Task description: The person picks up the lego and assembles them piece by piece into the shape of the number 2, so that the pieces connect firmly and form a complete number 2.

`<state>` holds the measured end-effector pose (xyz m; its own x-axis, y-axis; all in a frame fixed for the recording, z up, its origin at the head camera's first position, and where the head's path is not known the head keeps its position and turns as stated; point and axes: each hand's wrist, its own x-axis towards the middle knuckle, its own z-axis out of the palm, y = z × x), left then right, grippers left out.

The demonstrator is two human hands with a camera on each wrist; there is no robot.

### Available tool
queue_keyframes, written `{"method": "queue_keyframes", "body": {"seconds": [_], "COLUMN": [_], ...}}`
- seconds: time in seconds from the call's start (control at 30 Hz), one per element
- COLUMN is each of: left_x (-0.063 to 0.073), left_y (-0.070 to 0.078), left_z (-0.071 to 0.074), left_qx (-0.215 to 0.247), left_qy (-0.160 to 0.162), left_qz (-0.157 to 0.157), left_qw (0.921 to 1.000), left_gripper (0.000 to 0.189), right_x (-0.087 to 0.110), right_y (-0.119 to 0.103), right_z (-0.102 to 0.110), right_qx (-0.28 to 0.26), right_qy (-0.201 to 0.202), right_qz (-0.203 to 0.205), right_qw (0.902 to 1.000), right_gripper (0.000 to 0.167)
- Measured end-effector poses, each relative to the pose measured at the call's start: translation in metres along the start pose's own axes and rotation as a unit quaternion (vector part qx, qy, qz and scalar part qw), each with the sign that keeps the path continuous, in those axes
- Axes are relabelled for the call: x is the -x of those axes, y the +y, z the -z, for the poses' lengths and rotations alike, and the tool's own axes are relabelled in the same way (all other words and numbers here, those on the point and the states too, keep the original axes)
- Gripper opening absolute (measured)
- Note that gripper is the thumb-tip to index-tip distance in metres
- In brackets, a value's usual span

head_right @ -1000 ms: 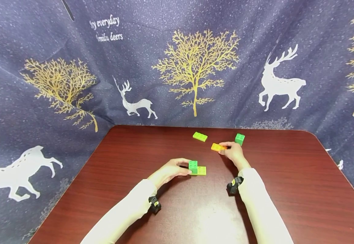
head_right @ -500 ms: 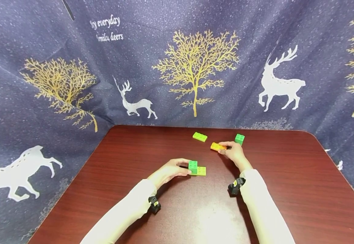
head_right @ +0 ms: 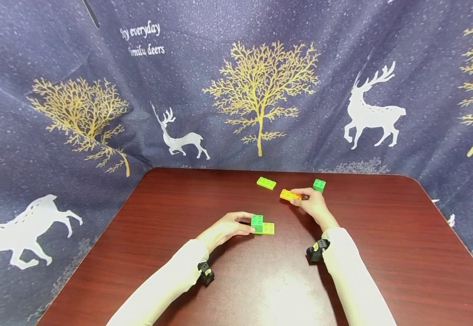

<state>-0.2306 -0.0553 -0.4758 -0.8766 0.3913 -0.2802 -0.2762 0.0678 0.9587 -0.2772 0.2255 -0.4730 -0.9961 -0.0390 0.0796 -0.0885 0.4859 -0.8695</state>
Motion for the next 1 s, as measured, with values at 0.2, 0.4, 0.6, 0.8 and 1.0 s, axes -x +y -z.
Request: {"method": "queue_keyframes", "body": {"seconds": [0.2,0.4,0.6,0.8,1.0], "left_x": [0.001,0.001,0.001,0.0,0.0], "left_y": [0.001,0.0,-0.001,-0.001,-0.001], "left_z": [0.001,0.001,0.0,0.0,0.0], "left_qx": [-0.003,0.001,0.007,0.002,-0.002], "left_qy": [-0.002,0.0,0.001,-0.002,-0.001], "left_qz": [-0.001,0.005,0.002,0.001,0.003], "left_qw": [1.0,1.0,1.0,1.0,1.0], "left_gripper": [0.046,0.046,0.045,0.045,0.044], "right_x": [0.001,0.006,0.008,0.01,0.012], "right_y": [-0.001,-0.006,-0.009,-0.011,-0.015], "right_z": [0.001,0.0,-0.001,-0.001,-0.005], "right_qx": [-0.008,-0.012,-0.017,-0.031,-0.023], "right_qy": [-0.002,-0.01,-0.015,-0.023,-0.029], "right_qz": [0.016,0.025,0.039,0.049,0.073], "right_qw": [0.9998,0.9996,0.999,0.998,0.9966], "right_gripper": [0.043,0.043,0.044,0.045,0.043]}}
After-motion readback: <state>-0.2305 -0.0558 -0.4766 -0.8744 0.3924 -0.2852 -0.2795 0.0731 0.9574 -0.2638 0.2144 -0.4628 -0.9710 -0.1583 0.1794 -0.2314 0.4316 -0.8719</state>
